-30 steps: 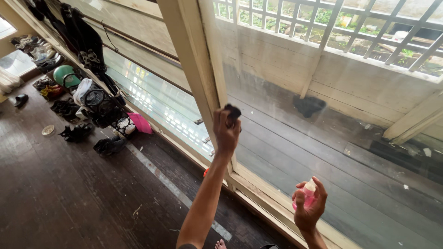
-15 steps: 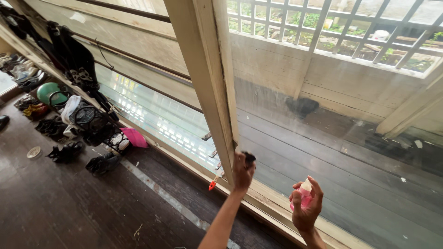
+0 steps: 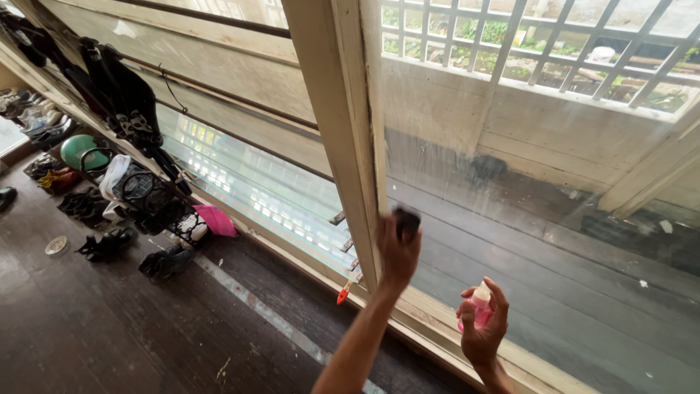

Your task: The person cleans a large glass window using a spray bottle and a dark cloth, wiping the surface in broad strokes. They then use a small brush to clean the window frame and sills.

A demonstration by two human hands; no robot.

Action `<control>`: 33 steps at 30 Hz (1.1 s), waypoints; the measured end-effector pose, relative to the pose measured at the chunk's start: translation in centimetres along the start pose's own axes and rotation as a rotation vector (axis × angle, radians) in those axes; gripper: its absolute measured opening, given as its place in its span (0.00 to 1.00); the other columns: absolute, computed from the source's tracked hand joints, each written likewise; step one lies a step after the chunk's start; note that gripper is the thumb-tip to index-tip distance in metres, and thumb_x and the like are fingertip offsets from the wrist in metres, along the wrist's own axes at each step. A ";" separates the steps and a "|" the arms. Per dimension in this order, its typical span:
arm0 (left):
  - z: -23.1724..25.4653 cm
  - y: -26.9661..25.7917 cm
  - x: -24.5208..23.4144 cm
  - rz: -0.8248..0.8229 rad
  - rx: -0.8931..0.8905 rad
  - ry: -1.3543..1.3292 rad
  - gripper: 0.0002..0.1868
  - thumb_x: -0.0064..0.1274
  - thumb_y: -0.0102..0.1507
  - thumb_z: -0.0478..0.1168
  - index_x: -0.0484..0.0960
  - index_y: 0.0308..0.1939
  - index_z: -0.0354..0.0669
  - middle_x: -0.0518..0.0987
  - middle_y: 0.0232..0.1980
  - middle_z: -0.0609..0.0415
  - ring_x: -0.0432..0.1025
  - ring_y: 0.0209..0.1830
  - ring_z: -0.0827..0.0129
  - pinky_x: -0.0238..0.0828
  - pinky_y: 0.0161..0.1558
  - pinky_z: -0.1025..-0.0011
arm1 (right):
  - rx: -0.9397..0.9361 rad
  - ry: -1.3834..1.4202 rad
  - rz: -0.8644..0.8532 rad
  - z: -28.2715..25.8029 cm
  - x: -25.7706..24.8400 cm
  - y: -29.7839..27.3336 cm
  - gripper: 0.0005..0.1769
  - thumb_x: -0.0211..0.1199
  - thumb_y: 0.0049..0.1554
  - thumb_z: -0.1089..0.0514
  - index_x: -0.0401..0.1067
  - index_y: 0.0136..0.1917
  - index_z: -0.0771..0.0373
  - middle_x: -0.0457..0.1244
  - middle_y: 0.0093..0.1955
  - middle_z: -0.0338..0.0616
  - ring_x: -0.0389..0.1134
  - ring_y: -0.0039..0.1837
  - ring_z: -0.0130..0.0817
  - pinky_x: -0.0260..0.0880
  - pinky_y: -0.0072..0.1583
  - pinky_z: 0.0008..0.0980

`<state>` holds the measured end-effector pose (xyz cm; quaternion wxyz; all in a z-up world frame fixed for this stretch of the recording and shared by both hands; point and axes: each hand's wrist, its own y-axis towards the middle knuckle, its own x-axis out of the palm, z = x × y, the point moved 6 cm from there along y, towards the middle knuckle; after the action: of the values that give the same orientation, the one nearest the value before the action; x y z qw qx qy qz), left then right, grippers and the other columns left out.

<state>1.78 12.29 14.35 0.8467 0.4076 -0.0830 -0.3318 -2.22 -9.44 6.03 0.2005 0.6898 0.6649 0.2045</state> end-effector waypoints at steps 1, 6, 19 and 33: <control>1.5 2.7 -0.3 0.016 0.032 0.012 0.20 0.65 0.57 0.34 0.70 0.46 0.34 0.70 0.45 0.42 0.68 0.44 0.45 0.67 0.45 0.53 | -0.008 0.009 0.002 -0.1 0.0 0.0 0.31 0.58 0.63 0.57 0.55 0.76 0.59 0.64 0.49 0.49 0.65 0.37 0.26 0.67 0.37 0.26; 6.8 8.7 -2.1 0.052 0.114 0.025 0.22 0.64 0.56 0.34 0.70 0.48 0.36 0.70 0.50 0.41 0.70 0.49 0.44 0.70 0.48 0.53 | -0.002 0.020 0.002 -0.2 -0.3 0.0 0.30 0.58 0.64 0.56 0.54 0.75 0.60 0.64 0.49 0.49 0.66 0.37 0.26 0.69 0.38 0.26; -10.4 -10.3 1.9 -0.201 -0.362 0.220 0.13 0.51 0.63 0.32 0.66 0.48 0.33 0.69 0.49 0.39 0.70 0.47 0.45 0.67 0.48 0.52 | 0.017 0.007 0.005 0.1 -1.7 0.0 0.30 0.58 0.63 0.56 0.54 0.75 0.59 0.64 0.48 0.48 0.66 0.37 0.26 0.68 0.37 0.26; 3.0 4.8 -0.9 0.024 0.030 0.089 0.23 0.60 0.58 0.31 0.68 0.54 0.33 0.69 0.49 0.37 0.67 0.49 0.41 0.66 0.50 0.51 | -0.010 -0.019 -0.045 -0.3 -0.8 0.2 0.29 0.58 0.64 0.55 0.54 0.75 0.59 0.65 0.48 0.48 0.66 0.37 0.26 0.69 0.38 0.26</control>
<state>2.21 13.09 20.06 0.8472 0.4335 -0.0551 -0.3022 -2.27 -10.29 6.34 0.2147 0.6756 0.6773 0.1968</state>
